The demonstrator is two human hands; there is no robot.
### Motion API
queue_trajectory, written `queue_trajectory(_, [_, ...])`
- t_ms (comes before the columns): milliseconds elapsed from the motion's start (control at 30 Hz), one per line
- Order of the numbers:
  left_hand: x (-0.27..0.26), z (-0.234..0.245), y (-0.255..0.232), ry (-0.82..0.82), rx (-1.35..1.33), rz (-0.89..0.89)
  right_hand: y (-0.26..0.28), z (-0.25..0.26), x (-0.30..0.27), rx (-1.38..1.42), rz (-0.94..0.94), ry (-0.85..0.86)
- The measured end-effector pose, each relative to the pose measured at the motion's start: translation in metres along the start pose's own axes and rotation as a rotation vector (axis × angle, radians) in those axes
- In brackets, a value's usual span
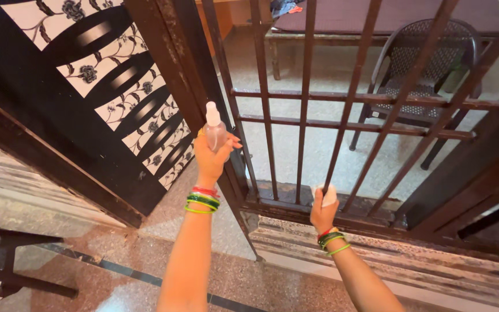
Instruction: The person sprays a cleaning solution onto a metal gate and wipes the bars with a cloth. The person repeatedly sprays and wipes different sections of the gate, focusing on the lower and middle bars.
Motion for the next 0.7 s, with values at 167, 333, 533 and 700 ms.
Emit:
queue_trajectory(167, [-0.021,-0.002,-0.054,-0.094,0.234,-0.206,0.001,0.008,-0.02,0.298,-0.082,0.188])
queue_trajectory(333, [-0.011,0.005,-0.085,-0.146,0.144,-0.256,0.028,0.088,-0.015,0.514,-0.494,-0.188])
queue_trajectory(533, [0.017,0.011,-0.058,-0.194,-0.073,-0.085,0.119,0.123,0.044,0.088,0.336,-0.496])
queue_trajectory(700, [0.022,0.013,-0.054,-0.239,-0.025,-0.107,0.121,0.067,0.098,0.014,0.217,-0.107])
Point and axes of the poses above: each hand's wrist, its own x-axis towards the middle knuckle, its own z-axis out of the back of the hand, y = z × x, the point moved 6 cm from there along x, towards the middle knuckle, and after that the axes turned 15 degrees about z, right-handed, at the moved point
